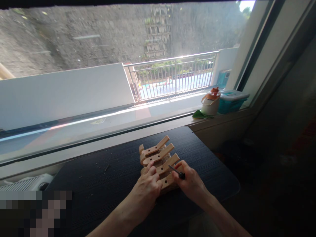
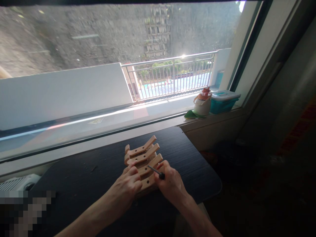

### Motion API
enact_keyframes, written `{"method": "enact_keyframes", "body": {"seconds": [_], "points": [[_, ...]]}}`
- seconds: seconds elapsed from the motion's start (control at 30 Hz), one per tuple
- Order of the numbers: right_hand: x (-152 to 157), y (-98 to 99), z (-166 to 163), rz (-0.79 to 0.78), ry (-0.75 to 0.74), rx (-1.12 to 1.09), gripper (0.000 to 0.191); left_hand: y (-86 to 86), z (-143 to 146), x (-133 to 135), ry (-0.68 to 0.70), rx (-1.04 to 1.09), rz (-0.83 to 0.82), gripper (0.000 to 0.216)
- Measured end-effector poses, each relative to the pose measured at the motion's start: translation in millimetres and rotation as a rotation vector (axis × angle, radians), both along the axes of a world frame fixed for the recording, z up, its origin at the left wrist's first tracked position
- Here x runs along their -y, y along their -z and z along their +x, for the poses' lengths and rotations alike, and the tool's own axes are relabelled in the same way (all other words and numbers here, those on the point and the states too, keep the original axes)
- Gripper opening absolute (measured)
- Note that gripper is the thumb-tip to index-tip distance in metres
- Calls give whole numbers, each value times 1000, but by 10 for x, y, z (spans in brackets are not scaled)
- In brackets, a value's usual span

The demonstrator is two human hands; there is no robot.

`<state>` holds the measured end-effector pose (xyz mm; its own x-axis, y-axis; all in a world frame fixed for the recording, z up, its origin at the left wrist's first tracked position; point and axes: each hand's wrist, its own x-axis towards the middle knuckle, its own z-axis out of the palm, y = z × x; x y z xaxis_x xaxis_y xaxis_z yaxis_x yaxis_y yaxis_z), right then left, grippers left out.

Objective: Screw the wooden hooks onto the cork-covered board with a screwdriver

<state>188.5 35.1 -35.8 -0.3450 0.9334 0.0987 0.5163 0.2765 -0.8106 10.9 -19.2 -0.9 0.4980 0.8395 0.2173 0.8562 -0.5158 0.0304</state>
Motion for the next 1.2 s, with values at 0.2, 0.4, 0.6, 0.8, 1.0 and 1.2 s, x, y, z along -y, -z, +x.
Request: {"method": "enact_keyframes", "body": {"seconds": [0.2, 0.4, 0.6, 0.8, 1.0, 1.2], "points": [[-14, -3, 5, 8, -2, 0, 14, -67, -22, 21, -24, 52, -49, 20], [-17, 16, 7, -8, 1, 2, 15, -136, -35, 62, -117, 106, -126, 17], [-10, 8, 2, -3, 5, 4, 14, -102, -59, 92, -128, 170, -61, 20], [-3, -54, -5, 1, 19, 41, 15, 3, -109, 110, -143, 263, 10, 16], [6, -62, 2, 5, 16, 14, 13, 122, -152, 113, -121, 237, 53, 15], [10, -44, 12, 15, 12, 6, 13, 165, -170, 139, -99, 226, 90, 16]]}}
